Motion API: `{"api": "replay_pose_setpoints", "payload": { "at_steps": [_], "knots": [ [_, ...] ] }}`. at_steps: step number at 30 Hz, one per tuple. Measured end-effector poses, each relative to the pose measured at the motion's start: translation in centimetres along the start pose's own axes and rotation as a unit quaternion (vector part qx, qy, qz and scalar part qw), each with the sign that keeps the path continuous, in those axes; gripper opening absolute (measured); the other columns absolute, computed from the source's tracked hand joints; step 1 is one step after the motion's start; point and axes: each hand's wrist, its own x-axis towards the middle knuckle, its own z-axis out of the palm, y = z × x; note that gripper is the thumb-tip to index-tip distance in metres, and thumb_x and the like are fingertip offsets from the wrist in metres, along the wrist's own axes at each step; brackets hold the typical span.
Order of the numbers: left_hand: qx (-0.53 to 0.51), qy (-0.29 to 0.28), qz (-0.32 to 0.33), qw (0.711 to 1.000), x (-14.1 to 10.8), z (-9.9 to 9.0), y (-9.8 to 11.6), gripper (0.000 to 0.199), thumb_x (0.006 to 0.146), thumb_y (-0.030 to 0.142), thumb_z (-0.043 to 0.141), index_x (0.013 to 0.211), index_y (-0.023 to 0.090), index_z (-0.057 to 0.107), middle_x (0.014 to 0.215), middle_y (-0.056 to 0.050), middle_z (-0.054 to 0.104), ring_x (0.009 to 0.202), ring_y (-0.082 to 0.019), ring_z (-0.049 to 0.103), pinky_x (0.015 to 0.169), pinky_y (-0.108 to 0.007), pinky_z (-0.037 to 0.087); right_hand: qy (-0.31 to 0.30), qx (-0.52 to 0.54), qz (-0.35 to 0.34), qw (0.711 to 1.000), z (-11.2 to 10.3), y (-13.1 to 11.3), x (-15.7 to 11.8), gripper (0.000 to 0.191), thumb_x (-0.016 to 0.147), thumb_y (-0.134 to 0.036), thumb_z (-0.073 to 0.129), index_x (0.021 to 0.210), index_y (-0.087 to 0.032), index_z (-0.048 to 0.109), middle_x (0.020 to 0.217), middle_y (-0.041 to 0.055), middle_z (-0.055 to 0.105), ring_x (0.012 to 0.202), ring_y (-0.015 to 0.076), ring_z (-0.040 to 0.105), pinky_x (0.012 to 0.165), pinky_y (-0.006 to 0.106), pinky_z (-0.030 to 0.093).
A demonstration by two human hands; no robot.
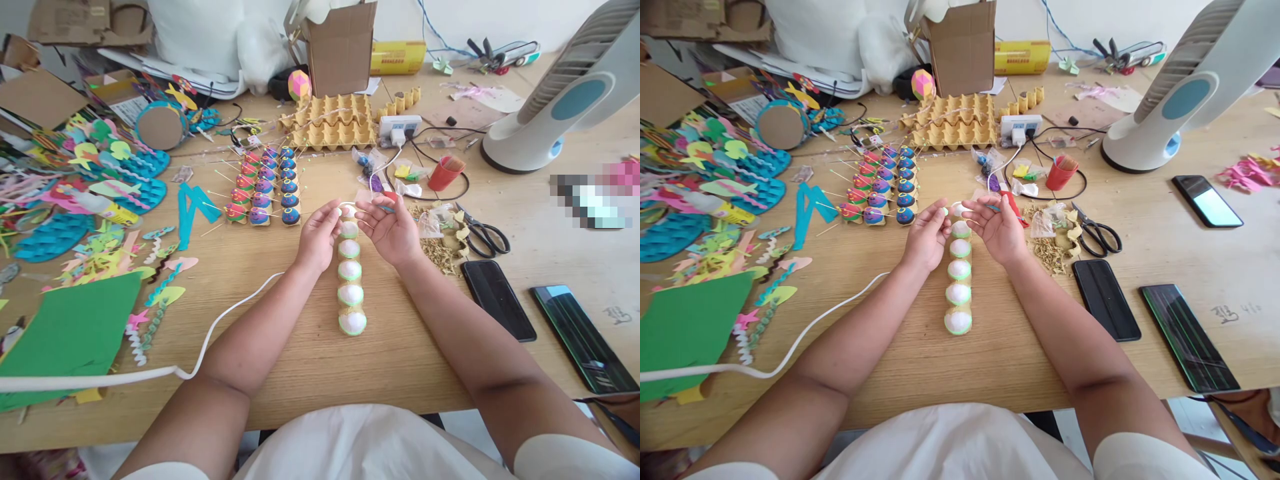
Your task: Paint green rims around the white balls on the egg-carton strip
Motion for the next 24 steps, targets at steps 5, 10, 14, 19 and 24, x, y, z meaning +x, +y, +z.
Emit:
{"api": "replay_pose_setpoints", "payload": {
  "at_steps": [5,10,14,19,24],
  "knots": [
    [0.025,0.025,0.007,0.999,-0.2,0.5,0.2,0.057,0.089,0.066,0.085,0.066,0.018,0.064,0.056,0.004,0.057,0.051,-0.006,0.046,0.049,-0.021,0.032,-0.014,-0.003,-0.008,1.0,-0.2,0.1,-0.1,0.045,0.086,-0.071,0.08,0.095,-0.028,0.069,0.11,0.0004,0.087,0.098,0.0175,0.08,0.079,0.03,0.063],
    [0.046,0.025,0.004,0.999,-0.6,1.0,0.7,0.078,0.095,0.081,0.065,0.05,0.021,0.043,0.046,0.004,0.037,0.045,-0.007,0.034,0.047,-0.026,0.025,-0.005,-0.049,-0.033,0.998,-0.4,0.9,0.3,0.047,0.074,-0.061,0.095,0.079,-0.026,0.065,0.082,-0.0038,0.077,0.072,0.0098,0.067,0.066,0.022,0.053],
    [0.054,-0.012,0.015,0.998,-0.8,0.9,0.8,0.083,0.098,0.082,0.059,0.045,0.022,0.038,0.043,0.004,0.031,0.043,-0.008,0.03,0.049,-0.027,0.028,0.0,-0.146,-0.083,0.986,-0.2,1.3,0.2,0.059,0.082,-0.08,0.079,0.069,-0.024,0.065,0.066,-0.0019,0.065,0.064,0.0116,0.057,0.061,0.027,0.047],
    [0.17,0.016,0.067,0.983,-1.2,0.4,0.1,0.082,0.093,0.089,0.059,0.047,0.023,0.045,0.045,0.003,0.041,0.045,-0.01,0.039,0.052,-0.029,0.034,-0.035,-0.339,-0.208,0.917,0.6,0.9,-1.0,0.052,0.087,-0.076,0.077,0.087,-0.024,0.072,0.085,0.0026,0.074,0.077,0.0164,0.062,0.071,0.033,0.051],
    [0.24,-0.008,0.078,0.968,-1.9,0.2,0.0,0.081,0.086,0.094,0.058,0.051,0.022,0.054,0.047,0.002,0.048,0.047,-0.011,0.042,0.05,-0.03,0.033,-0.134,-0.451,-0.311,0.826,1.3,0.8,-1.7,0.047,0.091,-0.069,0.078,0.102,-0.023,0.078,0.086,0.0038,0.074,0.079,0.0185,0.062,0.078,0.036,0.053]
  ]
}}
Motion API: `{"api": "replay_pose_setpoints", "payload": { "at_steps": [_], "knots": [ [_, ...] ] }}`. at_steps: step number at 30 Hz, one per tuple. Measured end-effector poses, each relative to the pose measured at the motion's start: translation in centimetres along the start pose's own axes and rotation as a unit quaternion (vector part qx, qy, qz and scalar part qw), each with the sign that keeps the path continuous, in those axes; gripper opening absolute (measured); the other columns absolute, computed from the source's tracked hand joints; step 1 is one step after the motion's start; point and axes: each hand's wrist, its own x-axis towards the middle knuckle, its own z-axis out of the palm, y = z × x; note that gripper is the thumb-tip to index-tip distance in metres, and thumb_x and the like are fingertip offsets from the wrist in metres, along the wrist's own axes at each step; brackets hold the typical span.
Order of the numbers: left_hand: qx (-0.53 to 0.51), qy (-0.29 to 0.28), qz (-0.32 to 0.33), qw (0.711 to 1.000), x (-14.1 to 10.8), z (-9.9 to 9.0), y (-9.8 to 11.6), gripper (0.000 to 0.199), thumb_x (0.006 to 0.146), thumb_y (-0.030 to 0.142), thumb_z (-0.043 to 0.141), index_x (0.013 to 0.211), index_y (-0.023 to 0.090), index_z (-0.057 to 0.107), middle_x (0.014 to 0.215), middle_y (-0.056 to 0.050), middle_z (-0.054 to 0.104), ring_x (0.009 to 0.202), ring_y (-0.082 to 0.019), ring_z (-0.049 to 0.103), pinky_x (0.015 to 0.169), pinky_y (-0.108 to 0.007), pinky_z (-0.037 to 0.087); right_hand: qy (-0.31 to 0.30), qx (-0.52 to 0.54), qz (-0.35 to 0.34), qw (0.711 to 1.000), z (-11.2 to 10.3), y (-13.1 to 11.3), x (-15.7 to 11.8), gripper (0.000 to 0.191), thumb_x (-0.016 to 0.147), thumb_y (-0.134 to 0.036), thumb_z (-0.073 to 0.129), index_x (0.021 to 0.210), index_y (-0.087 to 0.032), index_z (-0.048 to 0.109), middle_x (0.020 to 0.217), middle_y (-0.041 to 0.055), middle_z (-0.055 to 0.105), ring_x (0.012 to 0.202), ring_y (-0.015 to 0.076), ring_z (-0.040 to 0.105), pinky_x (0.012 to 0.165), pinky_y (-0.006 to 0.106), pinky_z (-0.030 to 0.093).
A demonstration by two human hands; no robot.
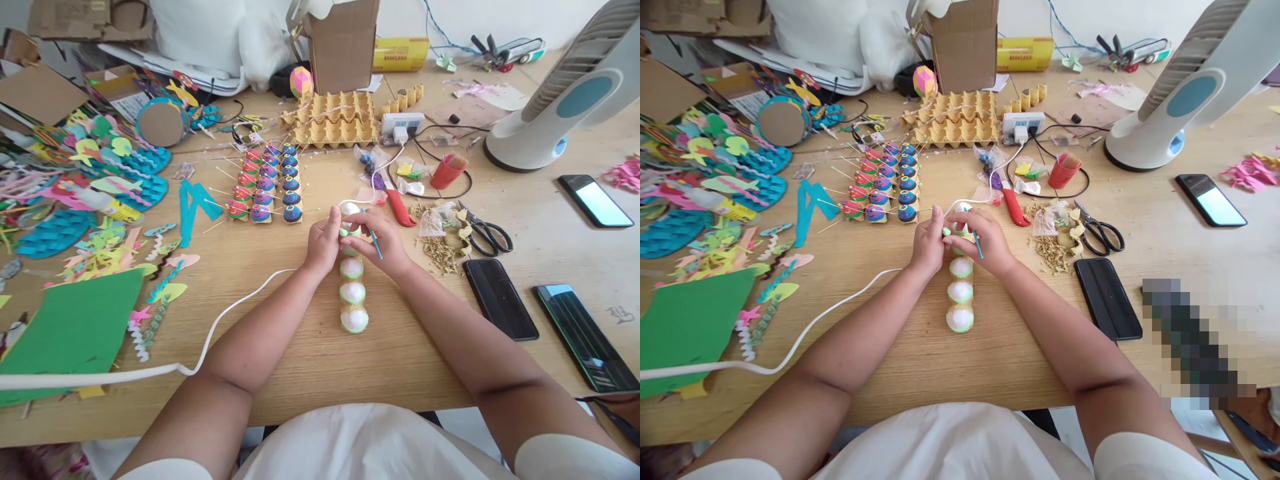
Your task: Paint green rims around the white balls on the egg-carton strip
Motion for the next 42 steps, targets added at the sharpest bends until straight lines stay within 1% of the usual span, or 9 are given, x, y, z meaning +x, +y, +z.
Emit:
{"api": "replay_pose_setpoints", "payload": {
  "at_steps": [4,9,14,21,26,29,36,39,42],
  "knots": [
    [0.002,-0.029,-0.01,1.0,0.1,-0.2,-0.2,0.088,0.088,0.099,0.041,0.052,0.021,0.06,0.049,-0.002,0.053,0.05,-0.014,0.049,0.051,-0.032,0.035,-0.021,0.007,0.017,1.0,0.3,-0.5,0.0,0.047,0.098,-0.069,0.067,0.094,-0.024,0.077,0.079,0.0025,0.069,0.074,0.0175,0.058,0.077,0.036,0.052],
    [-0.055,0.002,-0.02,0.998,0.6,-0.2,-0.4,0.088,0.095,0.095,0.036,0.065,0.02,0.072,0.063,-0.006,0.067,0.062,-0.016,0.061,0.056,-0.03,0.041,0.105,0.107,0.149,0.977,-0.1,-0.3,0.2,0.057,0.091,-0.081,0.068,0.079,-0.025,0.064,0.073,-0.0009,0.057,0.07,0.0156,0.049,0.068,0.033,0.044],
    [-0.096,0.021,-0.034,0.995,0.8,-0.1,-0.1,0.084,0.095,0.094,0.04,0.086,0.02,0.079,0.068,-0.006,0.071,0.062,-0.016,0.06,0.052,-0.03,0.033,0.137,0.146,0.201,0.959,-0.3,1.0,0.3,0.073,0.08,-0.089,0.072,0.059,-0.024,0.045,0.059,-0.0053,0.037,0.06,0.0117,0.033,0.06,0.032,0.032],
    [-0.105,0.016,-0.025,0.994,0.8,-0.2,-0.1,0.079,0.097,0.092,0.043,0.099,0.02,0.077,0.066,-0.004,0.073,0.06,-0.015,0.06,0.051,-0.028,0.032,0.092,0.098,0.175,0.975,-0.6,0.6,0.2,0.059,0.087,-0.081,0.074,0.074,-0.023,0.067,0.071,0.0003,0.062,0.07,0.0154,0.051,0.067,0.033,0.041],
    [-0.095,-0.005,-0.018,0.995,0.7,-0.3,-0.5,0.075,0.099,0.088,0.047,0.104,0.019,0.078,0.068,-0.005,0.076,0.06,-0.016,0.062,0.05,-0.028,0.033,0.034,-0.016,0.104,0.994,-0.7,0.8,-0.1,0.055,0.099,-0.074,0.061,0.076,-0.024,0.068,0.071,0.0017,0.062,0.068,0.0175,0.05,0.069,0.036,0.04],
    [-0.079,0.0,-0.016,0.997,0.6,-0.3,-0.5,0.073,0.1,0.086,0.047,0.105,0.02,0.078,0.071,-0.005,0.078,0.061,-0.017,0.063,0.051,-0.029,0.032,0.018,-0.081,0.066,0.994,-0.8,1.3,-0.2,0.045,0.096,-0.068,0.07,0.08,-0.026,0.072,0.074,0.0033,0.064,0.073,0.0208,0.053,0.075,0.039,0.042],
    [-0.122,0.023,-0.042,0.991,1.0,-0.2,-0.4,0.074,0.096,0.089,0.051,0.105,0.019,0.075,0.074,-0.007,0.081,0.061,-0.016,0.065,0.051,-0.028,0.031,0.092,-0.009,0.1,0.991,-0.6,1.0,-0.3,0.047,0.102,-0.07,0.059,0.092,-0.028,0.078,0.082,0.0049,0.072,0.077,0.0221,0.059,0.079,0.04,0.049],
    [-0.109,0.037,-0.038,0.993,1.0,-0.1,-0.4,0.072,0.101,0.085,0.048,0.104,0.019,0.075,0.079,-0.008,0.083,0.062,-0.015,0.064,0.051,-0.028,0.031,0.144,0.039,0.127,0.981,-0.5,0.7,-0.2,0.057,0.1,-0.077,0.057,0.079,-0.027,0.073,0.078,0.0038,0.071,0.075,0.0209,0.059,0.077,0.039,0.049],
    [-0.086,0.032,0.006,0.996,0.7,0.0,-0.4,0.061,0.1,0.079,0.06,0.103,0.021,0.078,0.084,-0.007,0.084,0.068,-0.016,0.065,0.054,-0.027,0.035,0.129,0.052,0.149,0.979,-0.5,0.4,0.0,0.068,0.095,-0.084,0.056,0.064,-0.025,0.062,0.064,0.0018,0.061,0.066,0.0178,0.053,0.069,0.037,0.045]
  ]
}}
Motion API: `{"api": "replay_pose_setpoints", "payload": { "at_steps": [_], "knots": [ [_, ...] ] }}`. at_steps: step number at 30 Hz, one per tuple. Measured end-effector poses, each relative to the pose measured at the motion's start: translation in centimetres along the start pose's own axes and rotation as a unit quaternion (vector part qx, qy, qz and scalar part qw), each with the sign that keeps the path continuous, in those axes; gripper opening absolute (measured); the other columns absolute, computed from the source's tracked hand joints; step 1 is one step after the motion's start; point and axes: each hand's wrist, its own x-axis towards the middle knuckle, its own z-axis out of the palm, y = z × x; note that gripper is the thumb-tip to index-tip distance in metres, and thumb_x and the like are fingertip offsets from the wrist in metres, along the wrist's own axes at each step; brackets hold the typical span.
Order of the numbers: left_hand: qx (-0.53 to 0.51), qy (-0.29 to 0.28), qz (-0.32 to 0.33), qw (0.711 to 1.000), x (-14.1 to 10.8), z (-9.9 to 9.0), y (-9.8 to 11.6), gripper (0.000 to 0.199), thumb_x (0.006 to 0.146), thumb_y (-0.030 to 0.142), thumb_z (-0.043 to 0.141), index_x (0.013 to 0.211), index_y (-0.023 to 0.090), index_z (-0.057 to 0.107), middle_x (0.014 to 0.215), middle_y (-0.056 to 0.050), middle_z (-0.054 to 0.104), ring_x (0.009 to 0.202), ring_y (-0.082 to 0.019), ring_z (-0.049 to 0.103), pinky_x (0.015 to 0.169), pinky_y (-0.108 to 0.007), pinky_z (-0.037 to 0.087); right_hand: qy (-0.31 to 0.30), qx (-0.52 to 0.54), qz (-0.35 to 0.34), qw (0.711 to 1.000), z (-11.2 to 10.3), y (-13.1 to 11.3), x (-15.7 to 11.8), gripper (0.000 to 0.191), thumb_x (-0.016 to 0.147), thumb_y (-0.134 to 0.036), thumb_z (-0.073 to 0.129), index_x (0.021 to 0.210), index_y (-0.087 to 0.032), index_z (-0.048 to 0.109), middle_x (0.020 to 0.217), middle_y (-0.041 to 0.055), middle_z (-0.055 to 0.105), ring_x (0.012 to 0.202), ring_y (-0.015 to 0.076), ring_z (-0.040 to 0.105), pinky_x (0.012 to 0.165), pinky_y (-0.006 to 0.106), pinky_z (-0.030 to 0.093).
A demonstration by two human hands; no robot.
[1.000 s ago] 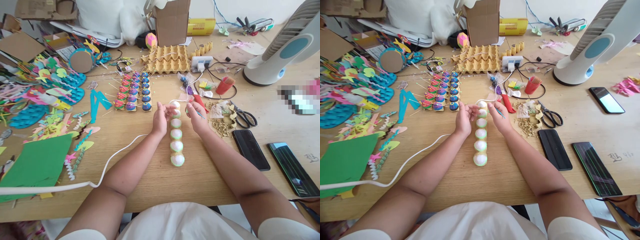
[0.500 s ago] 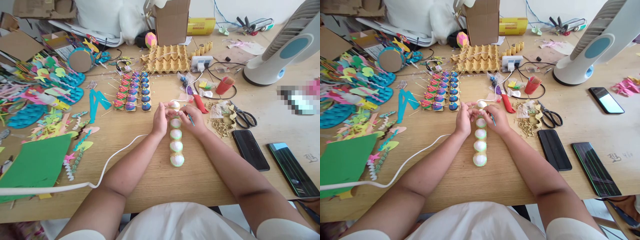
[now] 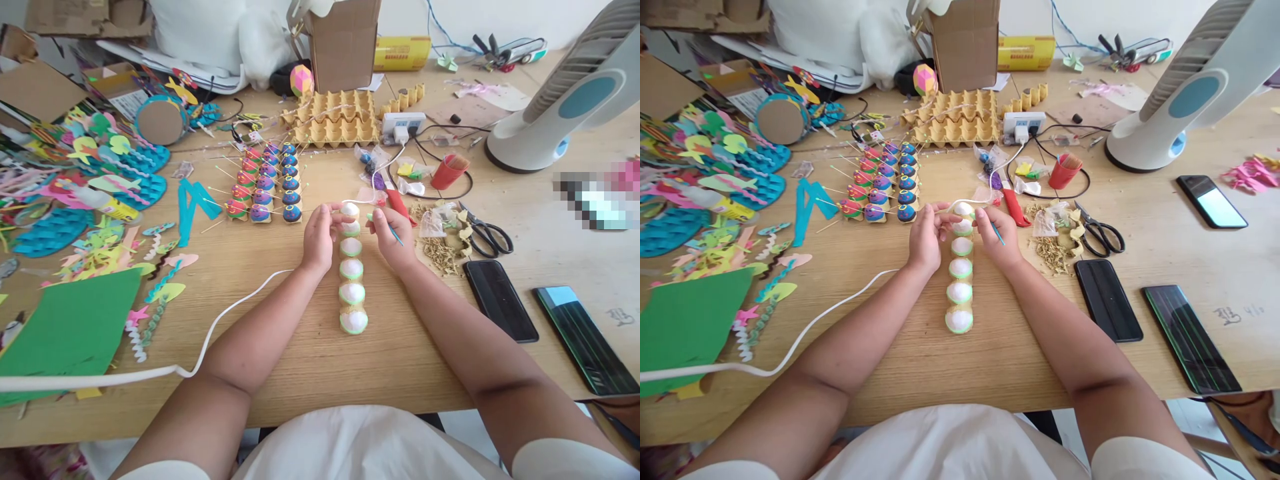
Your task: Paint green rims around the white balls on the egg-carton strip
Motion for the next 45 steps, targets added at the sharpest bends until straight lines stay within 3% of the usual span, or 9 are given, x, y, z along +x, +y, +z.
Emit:
{"api": "replay_pose_setpoints", "payload": {
  "at_steps": [5,10,17,22,26,29,33,39,45],
  "knots": [
    [0.054,-0.105,0.064,0.991,-0.7,-0.1,0.8,0.043,0.088,0.061,0.087,0.113,0.026,0.086,0.111,-0.006,0.085,0.097,-0.018,0.072,0.081,-0.027,0.053,-0.025,0.008,0.014,1.0,-0.1,-0.7,0.2,0.076,0.09,-0.091,0.056,0.054,-0.024,0.053,0.055,-0.0008,0.047,0.057,0.0136,0.04,0.06,0.034,0.036],
    [0.102,-0.138,0.059,0.983,-0.9,0.1,1.3,0.031,0.077,0.048,0.098,0.098,0.026,0.091,0.095,-0.002,0.083,0.077,-0.014,0.062,0.073,-0.027,0.047,-0.067,0.023,0.025,0.997,0.0,-0.6,0.2,0.08,0.086,-0.095,0.056,0.051,-0.023,0.049,0.052,-0.0016,0.044,0.054,0.012,0.036,0.055,0.033,0.033],
    [0.059,-0.072,0.044,0.995,-0.7,0.0,0.3,0.036,0.086,0.058,0.089,0.087,0.023,0.085,0.084,-0.002,0.079,0.078,-0.016,0.067,0.077,-0.027,0.052,-0.006,0.029,-0.002,1.0,-0.2,0.1,0.3,0.068,0.091,-0.089,0.056,0.079,-0.025,0.075,0.075,0.0039,0.07,0.072,0.0189,0.06,0.075,0.038,0.052],
    [0.046,-0.079,0.04,0.995,-0.6,-0.1,0.0,0.049,0.085,0.07,0.085,0.075,0.021,0.081,0.075,-0.001,0.074,0.076,-0.016,0.065,0.076,-0.027,0.052,-0.068,0.009,-0.042,0.997,-0.4,-0.6,0.2,0.049,0.079,-0.071,0.087,0.108,-0.031,0.082,0.113,0.0077,0.082,0.101,0.0279,0.07,0.092,0.045,0.058],
    [0.057,-0.073,0.047,0.995,-0.5,-0.2,-0.2,0.061,0.094,0.078,0.068,0.073,0.022,0.079,0.075,-0.002,0.075,0.076,-0.017,0.066,0.078,-0.029,0.053,-0.105,-0.001,-0.046,0.993,0.1,-0.9,-0.2,0.038,0.089,-0.068,0.079,0.092,-0.031,0.081,0.098,0.0061,0.081,0.098,0.0276,0.07,0.094,0.046,0.058],
    [0.073,-0.027,0.038,0.996,-0.2,-0.4,-0.5,0.072,0.102,0.081,0.052,0.07,0.022,0.079,0.073,-0.005,0.075,0.073,-0.018,0.064,0.073,-0.031,0.051,-0.068,-0.007,-0.039,0.997,0.2,-0.6,-0.2,0.043,0.094,-0.07,0.073,0.085,-0.028,0.076,0.087,0.0039,0.075,0.085,0.0221,0.065,0.082,0.039,0.055],
    [0.065,0.026,0.036,0.997,0.2,-0.5,-0.5,0.072,0.102,0.08,0.053,0.069,0.021,0.079,0.07,-0.005,0.074,0.069,-0.017,0.061,0.07,-0.031,0.048,0.005,0.036,0.005,0.999,-0.1,0.0,0.2,0.062,0.088,-0.079,0.074,0.066,-0.024,0.054,0.065,-0.0038,0.047,0.063,0.0124,0.04,0.063,0.033,0.036],
    [0.064,0.038,0.024,0.997,0.3,-0.3,-0.4,0.075,0.1,0.083,0.051,0.068,0.021,0.078,0.067,-0.005,0.071,0.064,-0.015,0.056,0.063,-0.03,0.043,-0.007,0.062,0.058,0.996,-0.4,0.6,0.7,0.082,0.079,-0.088,0.073,0.052,-0.023,0.033,0.054,-0.0062,0.029,0.057,0.0086,0.023,0.058,0.033,0.022],
    [0.047,0.046,0.02,0.998,0.5,-0.3,-0.4,0.076,0.099,0.084,0.053,0.066,0.021,0.077,0.065,-0.005,0.07,0.061,-0.014,0.054,0.06,-0.03,0.042,-0.008,0.122,0.082,0.989,0.0,1.6,0.9,0.066,0.077,-0.086,0.078,0.07,-0.022,0.066,0.066,-0.0016,0.062,0.062,0.0115,0.05,0.062,0.031,0.039]
  ]
}}
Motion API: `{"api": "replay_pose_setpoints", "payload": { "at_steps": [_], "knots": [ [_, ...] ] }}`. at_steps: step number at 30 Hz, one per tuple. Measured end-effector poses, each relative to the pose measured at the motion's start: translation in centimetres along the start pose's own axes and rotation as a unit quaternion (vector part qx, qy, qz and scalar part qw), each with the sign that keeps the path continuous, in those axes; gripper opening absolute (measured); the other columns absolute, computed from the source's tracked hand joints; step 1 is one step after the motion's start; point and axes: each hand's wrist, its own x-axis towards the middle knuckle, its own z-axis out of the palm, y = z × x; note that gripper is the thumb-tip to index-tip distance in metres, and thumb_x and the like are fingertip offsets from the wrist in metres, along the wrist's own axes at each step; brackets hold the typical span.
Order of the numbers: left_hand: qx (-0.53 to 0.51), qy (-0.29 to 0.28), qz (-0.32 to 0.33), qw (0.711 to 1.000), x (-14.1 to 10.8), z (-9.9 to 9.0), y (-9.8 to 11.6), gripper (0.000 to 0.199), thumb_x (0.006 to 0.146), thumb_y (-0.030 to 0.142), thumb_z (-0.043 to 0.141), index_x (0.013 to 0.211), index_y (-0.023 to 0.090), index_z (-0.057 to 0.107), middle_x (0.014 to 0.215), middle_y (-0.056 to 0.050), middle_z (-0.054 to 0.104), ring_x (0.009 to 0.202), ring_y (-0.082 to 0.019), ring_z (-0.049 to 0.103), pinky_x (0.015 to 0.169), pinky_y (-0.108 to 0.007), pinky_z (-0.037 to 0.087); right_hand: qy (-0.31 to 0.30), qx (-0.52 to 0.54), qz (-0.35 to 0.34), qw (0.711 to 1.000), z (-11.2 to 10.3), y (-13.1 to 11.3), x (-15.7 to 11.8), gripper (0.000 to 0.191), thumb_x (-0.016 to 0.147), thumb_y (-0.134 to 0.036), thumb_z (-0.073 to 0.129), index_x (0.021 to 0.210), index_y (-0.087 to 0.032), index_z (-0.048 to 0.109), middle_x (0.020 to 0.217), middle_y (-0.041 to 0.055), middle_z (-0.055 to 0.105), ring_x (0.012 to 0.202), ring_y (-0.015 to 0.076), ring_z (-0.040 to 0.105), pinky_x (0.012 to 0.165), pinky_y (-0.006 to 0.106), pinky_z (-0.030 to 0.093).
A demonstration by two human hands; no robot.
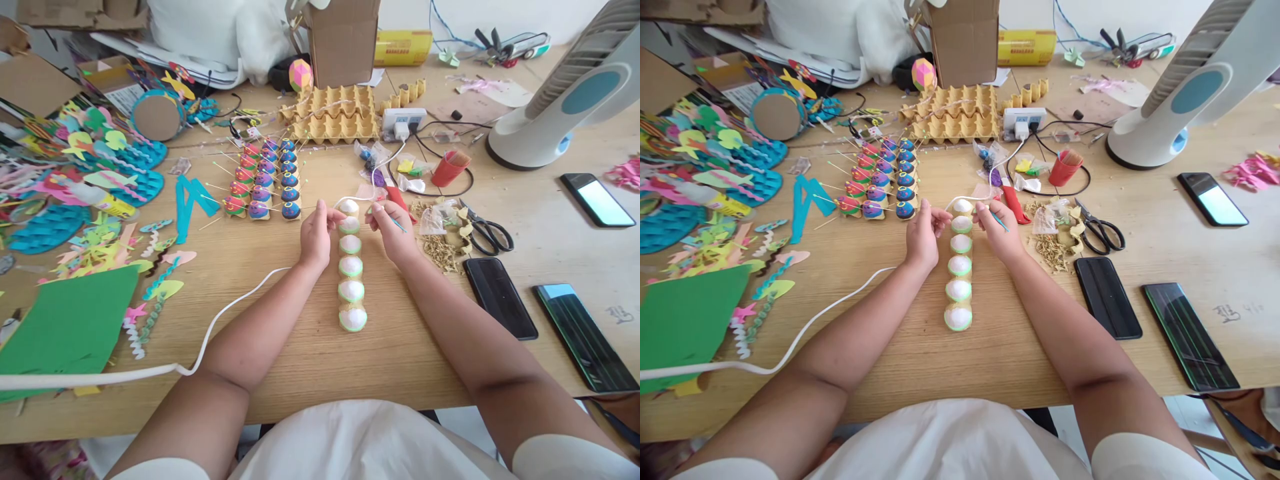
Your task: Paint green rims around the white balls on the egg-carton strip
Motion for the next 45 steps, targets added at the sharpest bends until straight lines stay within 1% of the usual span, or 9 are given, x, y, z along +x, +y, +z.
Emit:
{"api": "replay_pose_setpoints", "payload": {
  "at_steps": [4,9,12,19,27,32,34,41,45],
  "knots": [
    [0.003,0.003,-0.005,1.0,0.1,0.0,0.1,0.077,0.1,0.084,0.051,0.065,0.02,0.076,0.065,-0.005,0.071,0.061,-0.014,0.055,0.061,-0.029,0.043,-0.006,0.038,0.006,0.999,0.0,0.4,0.3,0.061,0.073,-0.082,0.085,0.087,-0.024,0.072,0.077,-0.0015,0.07,0.066,0.0114,0.055,0.063,0.029,0.043],
    [0.006,0.013,-0.019,1.0,0.3,0.1,0.2,0.077,0.1,0.084,0.051,0.064,0.02,0.075,0.064,-0.005,0.07,0.059,-0.013,0.054,0.059,-0.029,0.042,0.009,0.01,0.015,1.0,-0.6,0.9,0.6,0.074,0.077,-0.089,0.075,0.056,-0.023,0.052,0.052,-0.0053,0.043,0.052,0.0088,0.035,0.053,0.03,0.026],
    [0.016,0.014,-0.018,1.0,0.3,0.1,0.1,0.078,0.1,0.086,0.05,0.064,0.021,0.075,0.065,-0.005,0.07,0.059,-0.013,0.054,0.058,-0.03,0.042,0.027,0.005,0.024,0.999,-0.7,1.1,0.7,0.079,0.079,-0.089,0.074,0.049,-0.023,0.044,0.048,-0.005,0.038,0.05,0.0082,0.031,0.053,0.031,0.021],
    [0.008,0.005,-0.007,1.0,0.2,-0.1,-0.1,0.076,0.1,0.084,0.052,0.066,0.021,0.076,0.066,-0.005,0.071,0.061,-0.014,0.056,0.06,-0.029,0.044,-0.004,0.066,0.04,0.997,-0.1,0.8,0.4,0.06,0.072,-0.08,0.086,0.078,-0.024,0.065,0.074,-0.0021,0.064,0.064,0.0108,0.05,0.06,0.028,0.036],
    [-0.004,-0.007,-0.002,1.0,0.1,-0.1,-0.2,0.073,0.099,0.082,0.055,0.067,0.021,0.077,0.067,-0.005,0.07,0.061,-0.014,0.053,0.059,-0.03,0.041,-0.014,-0.024,0.016,0.999,-0.5,0.8,0.3,0.08,0.092,-0.087,0.059,0.048,-0.022,0.046,0.048,-0.0031,0.039,0.05,0.0094,0.032,0.055,0.033,0.024],
    [0.012,-0.04,0.029,0.999,0.0,-0.3,-0.2,0.061,0.098,0.077,0.064,0.079,0.022,0.08,0.073,-0.003,0.072,0.069,-0.016,0.058,0.067,-0.03,0.046,-0.015,0.002,-0.004,1.0,-0.2,0.5,0.1,0.056,0.078,-0.078,0.084,0.079,-0.023,0.071,0.076,-0.0016,0.068,0.066,0.011,0.051,0.065,0.028,0.041],
    [0.02,-0.052,0.041,0.998,0.1,-0.4,-0.2,0.057,0.099,0.074,0.065,0.081,0.022,0.08,0.075,-0.003,0.072,0.073,-0.016,0.06,0.072,-0.03,0.049,-0.014,-0.002,-0.004,1.0,-0.1,0.4,0.1,0.057,0.075,-0.078,0.087,0.084,-0.024,0.072,0.081,-0.0013,0.07,0.068,0.0112,0.051,0.066,0.028,0.043],
    [0.001,-0.053,0.044,0.998,0.1,-0.3,-0.1,0.045,0.095,0.067,0.075,0.09,0.023,0.078,0.081,-0.001,0.07,0.077,-0.015,0.062,0.079,-0.028,0.052,0.001,-0.051,0.025,0.998,-0.2,0.0,0.0,0.082,0.087,-0.095,0.056,0.048,-0.022,0.056,0.046,-0.0008,0.049,0.048,0.0105,0.041,0.053,0.031,0.034],
    [0.024,-0.151,0.037,0.988,-0.4,-0.1,0.2,0.053,0.077,0.062,0.094,0.114,0.027,0.08,0.096,-0.001,0.073,0.085,-0.015,0.064,0.077,-0.026,0.052,-0.029,-0.081,0.009,0.996,-0.1,-0.3,-0.3,0.085,0.086,-0.097,0.052,0.046,-0.022,0.055,0.044,-0.0004,0.05,0.046,0.01,0.042,0.052,0.031,0.035]
  ]
}}
